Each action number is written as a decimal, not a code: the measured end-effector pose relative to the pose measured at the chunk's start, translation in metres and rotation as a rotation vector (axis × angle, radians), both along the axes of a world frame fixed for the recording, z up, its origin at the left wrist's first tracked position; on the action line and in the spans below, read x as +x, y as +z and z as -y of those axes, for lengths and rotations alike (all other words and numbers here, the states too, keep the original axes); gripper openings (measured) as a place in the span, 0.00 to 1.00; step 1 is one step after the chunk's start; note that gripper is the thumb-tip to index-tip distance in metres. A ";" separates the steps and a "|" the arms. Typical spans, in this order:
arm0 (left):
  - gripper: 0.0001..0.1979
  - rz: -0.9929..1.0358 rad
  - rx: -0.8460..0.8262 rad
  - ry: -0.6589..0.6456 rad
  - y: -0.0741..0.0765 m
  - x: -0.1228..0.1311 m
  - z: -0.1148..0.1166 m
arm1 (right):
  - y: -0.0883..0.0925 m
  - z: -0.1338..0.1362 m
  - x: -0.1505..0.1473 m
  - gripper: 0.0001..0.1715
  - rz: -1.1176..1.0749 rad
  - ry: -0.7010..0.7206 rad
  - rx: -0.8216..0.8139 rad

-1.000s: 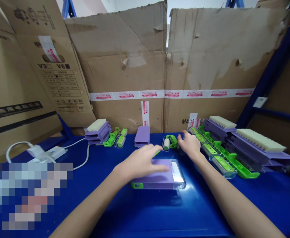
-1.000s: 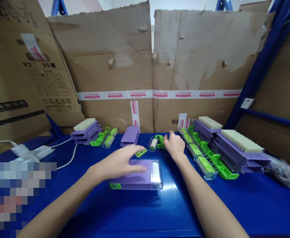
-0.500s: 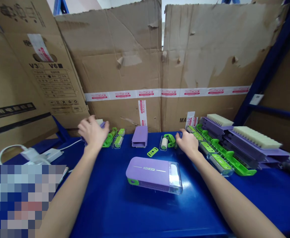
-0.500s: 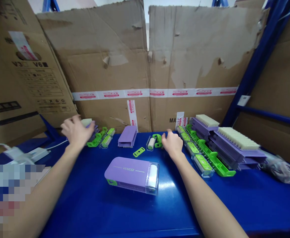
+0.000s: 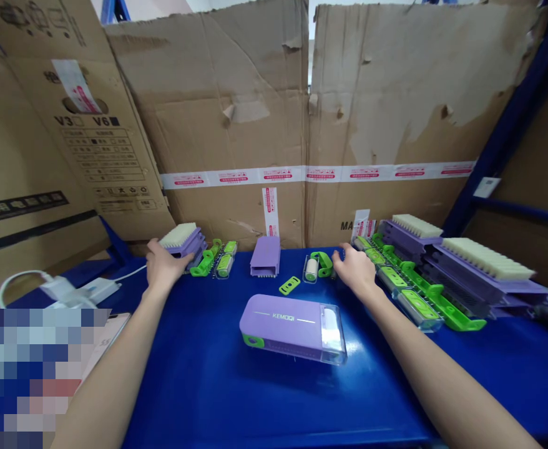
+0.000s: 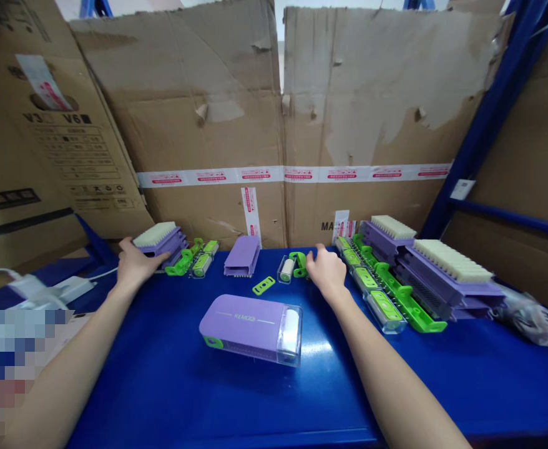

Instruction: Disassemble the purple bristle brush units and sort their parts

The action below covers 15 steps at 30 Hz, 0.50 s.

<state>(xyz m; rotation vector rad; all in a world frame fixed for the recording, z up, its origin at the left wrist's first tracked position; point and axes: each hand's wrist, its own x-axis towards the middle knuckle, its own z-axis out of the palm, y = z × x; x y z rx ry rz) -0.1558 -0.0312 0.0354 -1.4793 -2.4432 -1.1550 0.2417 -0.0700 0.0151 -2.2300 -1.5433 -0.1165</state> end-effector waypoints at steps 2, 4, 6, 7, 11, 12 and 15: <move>0.48 -0.010 0.011 -0.009 0.000 0.001 0.001 | 0.000 0.000 0.000 0.25 0.003 0.007 0.008; 0.49 -0.026 0.019 -0.017 -0.001 0.002 0.002 | 0.000 0.000 0.000 0.24 0.001 0.012 0.011; 0.49 -0.047 0.024 -0.020 -0.002 0.005 0.002 | 0.000 0.001 -0.001 0.24 -0.006 0.013 0.005; 0.48 -0.058 0.024 -0.020 -0.002 0.006 0.002 | 0.000 0.001 -0.001 0.24 -0.009 0.013 0.000; 0.48 -0.084 0.009 -0.016 -0.001 0.012 0.002 | 0.001 0.001 -0.001 0.24 -0.010 0.017 -0.005; 0.48 -0.088 0.003 -0.013 -0.001 0.013 0.002 | 0.001 0.001 -0.001 0.24 -0.009 0.018 -0.003; 0.50 -0.096 -0.013 -0.005 0.001 0.014 0.004 | 0.000 0.001 -0.001 0.24 -0.009 0.022 0.002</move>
